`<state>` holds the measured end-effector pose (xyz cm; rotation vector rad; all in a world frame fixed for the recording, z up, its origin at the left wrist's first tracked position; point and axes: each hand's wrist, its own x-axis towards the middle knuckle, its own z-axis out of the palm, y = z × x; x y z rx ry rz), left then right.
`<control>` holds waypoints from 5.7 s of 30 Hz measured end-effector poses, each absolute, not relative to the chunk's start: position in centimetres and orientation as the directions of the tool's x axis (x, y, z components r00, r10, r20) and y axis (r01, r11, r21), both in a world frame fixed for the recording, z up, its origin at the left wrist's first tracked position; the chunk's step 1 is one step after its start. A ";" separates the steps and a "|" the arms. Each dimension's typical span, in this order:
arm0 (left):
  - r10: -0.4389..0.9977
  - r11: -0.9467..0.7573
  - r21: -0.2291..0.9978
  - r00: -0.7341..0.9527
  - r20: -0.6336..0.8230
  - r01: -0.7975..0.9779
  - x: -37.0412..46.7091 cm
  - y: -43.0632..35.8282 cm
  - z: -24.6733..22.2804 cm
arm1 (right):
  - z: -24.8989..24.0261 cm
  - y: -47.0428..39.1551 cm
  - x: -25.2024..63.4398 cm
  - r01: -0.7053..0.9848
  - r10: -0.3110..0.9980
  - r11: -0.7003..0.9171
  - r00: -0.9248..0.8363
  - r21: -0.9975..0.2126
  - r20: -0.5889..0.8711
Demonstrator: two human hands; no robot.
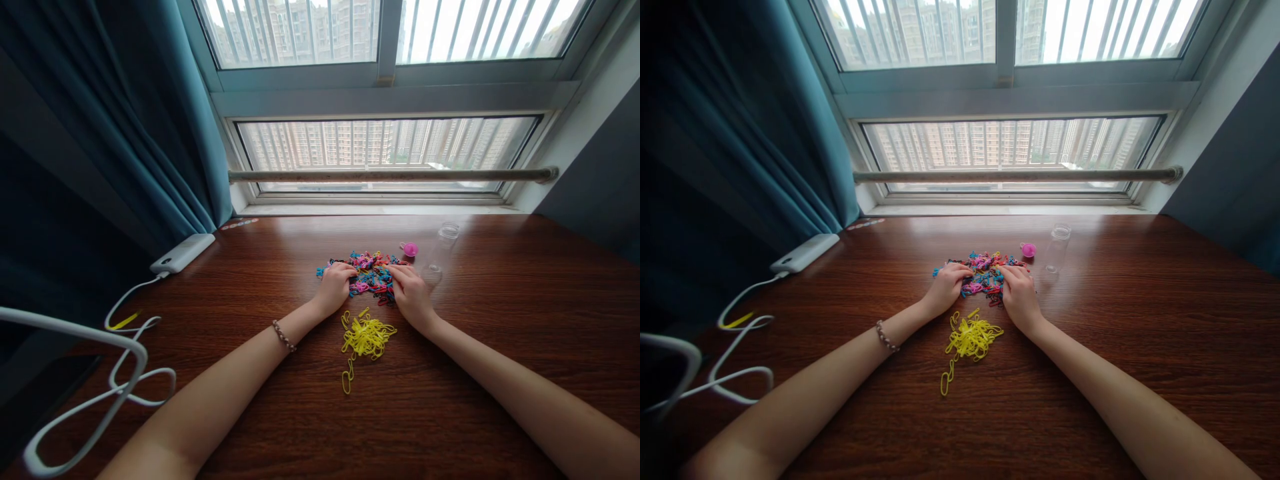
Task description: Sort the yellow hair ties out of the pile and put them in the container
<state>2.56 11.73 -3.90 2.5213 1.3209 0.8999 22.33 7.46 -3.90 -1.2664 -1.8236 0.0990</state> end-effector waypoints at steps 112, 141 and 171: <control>0.868 -0.464 0.627 0.180 0.463 0.626 1.3 12.2 -2.8 | -3.4 7.3 22.6 0.746 0.832 0.337 0.049 -0.574 0.552; 0.913 -0.252 0.669 -0.057 0.404 0.699 0.8 12.8 -3.3 | -3.2 7.3 23.1 0.639 0.870 0.176 0.254 -0.748 0.422; 0.654 -0.756 0.374 0.612 0.444 0.537 2.7 8.7 -1.4 | -1.8 5.8 22.1 0.626 0.775 0.497 -0.007 -0.601 0.632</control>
